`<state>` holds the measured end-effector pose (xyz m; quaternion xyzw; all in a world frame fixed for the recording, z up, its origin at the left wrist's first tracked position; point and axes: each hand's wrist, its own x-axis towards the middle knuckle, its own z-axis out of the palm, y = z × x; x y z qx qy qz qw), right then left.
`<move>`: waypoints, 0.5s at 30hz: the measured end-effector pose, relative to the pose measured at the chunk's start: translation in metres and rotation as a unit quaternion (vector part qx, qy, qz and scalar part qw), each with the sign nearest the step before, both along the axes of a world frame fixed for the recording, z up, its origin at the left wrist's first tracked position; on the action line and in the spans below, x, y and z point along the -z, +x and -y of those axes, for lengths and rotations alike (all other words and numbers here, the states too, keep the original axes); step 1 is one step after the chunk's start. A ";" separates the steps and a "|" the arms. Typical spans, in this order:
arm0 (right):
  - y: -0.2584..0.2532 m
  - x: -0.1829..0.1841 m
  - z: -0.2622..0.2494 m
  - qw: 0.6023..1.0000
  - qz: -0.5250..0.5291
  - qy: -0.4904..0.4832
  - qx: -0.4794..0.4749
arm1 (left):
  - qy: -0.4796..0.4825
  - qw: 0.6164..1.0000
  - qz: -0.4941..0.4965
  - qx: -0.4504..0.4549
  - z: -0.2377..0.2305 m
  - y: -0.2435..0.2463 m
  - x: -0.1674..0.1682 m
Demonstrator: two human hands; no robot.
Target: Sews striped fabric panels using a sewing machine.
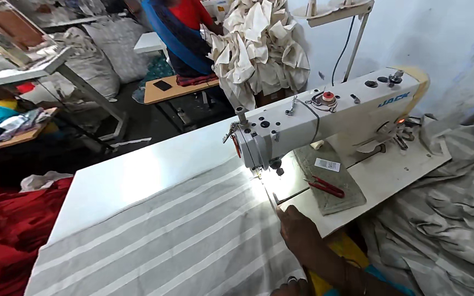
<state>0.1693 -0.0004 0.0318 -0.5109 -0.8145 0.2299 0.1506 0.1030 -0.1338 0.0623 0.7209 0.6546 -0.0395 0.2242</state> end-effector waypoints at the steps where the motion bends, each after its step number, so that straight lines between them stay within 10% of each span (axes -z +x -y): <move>1: 0.002 0.005 0.005 0.999 -0.013 0.034 0.003 | 0.023 1.000 -0.001 0.000 0.000 0.000 0.001; 15: 0.006 -0.006 -0.006 0.999 -0.004 -0.032 -0.024 | 0.366 0.928 -0.021 0.072 -0.037 -0.037 0.033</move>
